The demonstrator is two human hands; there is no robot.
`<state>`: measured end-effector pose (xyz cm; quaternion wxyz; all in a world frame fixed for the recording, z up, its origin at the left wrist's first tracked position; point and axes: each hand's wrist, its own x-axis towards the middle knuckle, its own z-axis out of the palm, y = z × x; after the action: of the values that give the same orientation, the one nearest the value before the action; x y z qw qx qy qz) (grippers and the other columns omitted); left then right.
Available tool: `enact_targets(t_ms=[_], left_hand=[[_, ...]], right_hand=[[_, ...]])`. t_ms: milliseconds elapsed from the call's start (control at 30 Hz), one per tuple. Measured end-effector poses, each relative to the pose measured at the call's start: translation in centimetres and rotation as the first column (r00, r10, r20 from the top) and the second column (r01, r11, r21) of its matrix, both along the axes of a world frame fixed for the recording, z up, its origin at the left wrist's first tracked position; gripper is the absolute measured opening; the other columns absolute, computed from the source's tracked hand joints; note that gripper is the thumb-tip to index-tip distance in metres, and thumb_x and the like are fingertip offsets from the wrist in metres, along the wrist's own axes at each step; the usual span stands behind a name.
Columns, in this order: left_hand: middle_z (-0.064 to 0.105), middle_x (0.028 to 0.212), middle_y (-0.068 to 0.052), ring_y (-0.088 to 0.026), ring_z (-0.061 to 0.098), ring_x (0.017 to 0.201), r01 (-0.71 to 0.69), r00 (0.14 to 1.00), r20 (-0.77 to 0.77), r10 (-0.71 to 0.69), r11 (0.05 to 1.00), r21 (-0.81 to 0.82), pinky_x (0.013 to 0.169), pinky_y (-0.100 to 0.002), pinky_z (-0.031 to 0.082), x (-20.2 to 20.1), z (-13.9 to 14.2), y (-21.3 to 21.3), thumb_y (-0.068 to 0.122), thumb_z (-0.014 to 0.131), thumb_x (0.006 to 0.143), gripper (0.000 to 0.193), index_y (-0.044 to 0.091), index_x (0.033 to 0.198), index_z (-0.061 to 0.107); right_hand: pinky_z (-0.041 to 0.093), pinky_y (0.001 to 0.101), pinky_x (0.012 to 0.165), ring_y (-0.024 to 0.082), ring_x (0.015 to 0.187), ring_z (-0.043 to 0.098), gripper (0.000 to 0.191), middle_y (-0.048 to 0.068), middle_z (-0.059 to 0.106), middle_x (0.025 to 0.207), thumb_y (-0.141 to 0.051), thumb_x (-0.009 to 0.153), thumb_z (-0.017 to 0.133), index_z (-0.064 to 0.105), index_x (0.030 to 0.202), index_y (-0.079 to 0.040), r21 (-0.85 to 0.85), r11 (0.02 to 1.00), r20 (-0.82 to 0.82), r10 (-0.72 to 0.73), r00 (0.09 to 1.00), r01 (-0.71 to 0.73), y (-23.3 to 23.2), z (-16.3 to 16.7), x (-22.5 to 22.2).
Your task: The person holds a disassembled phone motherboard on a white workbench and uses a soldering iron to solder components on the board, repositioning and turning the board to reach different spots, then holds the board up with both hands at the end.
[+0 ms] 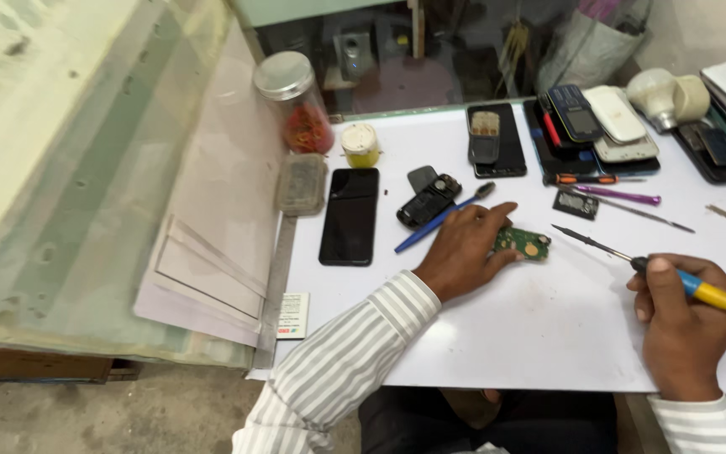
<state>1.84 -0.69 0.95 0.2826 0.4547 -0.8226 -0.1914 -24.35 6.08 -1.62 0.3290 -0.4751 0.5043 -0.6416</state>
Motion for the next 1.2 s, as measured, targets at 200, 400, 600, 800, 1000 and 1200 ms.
enact_targets(t_ms=[200,400,600,800,1000,1200], left_hand=[[0.070,0.124,-0.012,-0.032,0.054,0.122,0.012,1.000,-0.011,-0.012,1.000,0.002,0.103,-0.046,0.040,0.1,-0.4,-0.5,0.027,0.078,0.088,0.072,0.006,0.149,0.045],[0.071,0.121,-0.009,-0.031,0.055,0.120,0.034,0.999,-0.003,-0.034,0.999,-0.019,0.102,-0.044,0.040,0.1,-0.6,-0.8,0.023,0.081,0.085,0.072,0.005,0.146,0.046],[0.070,0.118,-0.013,-0.030,0.058,0.113,0.061,0.998,-0.003,-0.061,0.997,-0.054,0.097,-0.043,0.041,0.1,-0.7,-0.9,0.023,0.082,0.084,0.073,0.002,0.145,0.047],[0.066,0.110,-0.012,-0.029,0.059,0.108,0.045,0.999,-0.006,-0.045,0.997,-0.069,0.094,-0.044,0.041,0.3,-0.7,-1.0,0.023,0.083,0.084,0.068,0.003,0.140,0.052],[0.065,0.107,-0.011,-0.029,0.058,0.104,0.057,0.997,-0.047,-0.062,0.994,-0.091,0.091,-0.044,0.041,0.3,-0.5,-1.1,0.021,0.083,0.083,0.066,0.001,0.138,0.053],[0.065,0.108,-0.011,-0.030,0.058,0.106,0.049,0.996,-0.064,-0.056,0.993,-0.111,0.092,-0.044,0.041,0.2,-0.7,-1.4,0.017,0.082,0.082,0.065,-0.001,0.138,0.055]], right_hand=[[0.043,0.0223,0.062,0.008,0.063,0.052,0.020,0.009,0.063,0.085,-0.012,0.111,0.067,0.054,0.114,0.002,-0.039,0.996,-0.104,0.073,0.992,-0.078,0.6,0.7,-2.0],[0.045,0.0222,0.064,0.007,0.064,0.053,0.023,0.006,0.062,0.082,-0.006,0.103,0.071,0.058,0.120,0.004,0.004,0.995,-0.205,0.099,0.974,-0.100,0.9,1.0,-2.3],[0.044,0.0197,0.064,0.004,0.065,0.054,0.030,0.004,0.064,0.083,-0.009,0.098,0.074,0.062,0.123,0.002,0.043,0.996,-0.257,0.093,0.962,-0.084,0.3,0.7,-1.5],[0.043,0.0199,0.062,0.004,0.065,0.054,0.028,0.003,0.064,0.081,-0.009,0.097,0.075,0.063,0.119,0.002,0.073,0.996,-0.308,0.062,0.949,-0.042,-0.1,0.6,-1.2],[0.044,0.0190,0.063,0.004,0.066,0.054,0.025,0.003,0.063,0.082,-0.010,0.099,0.074,0.062,0.117,0.003,0.079,0.996,-0.341,0.054,0.939,-0.028,-0.1,0.3,-1.1],[0.044,0.0173,0.065,0.005,0.070,0.055,0.025,0.004,0.064,0.084,-0.013,0.104,0.075,0.062,0.116,0.005,0.056,0.998,-0.401,0.045,0.915,-0.024,-0.2,-0.3,-1.8]])
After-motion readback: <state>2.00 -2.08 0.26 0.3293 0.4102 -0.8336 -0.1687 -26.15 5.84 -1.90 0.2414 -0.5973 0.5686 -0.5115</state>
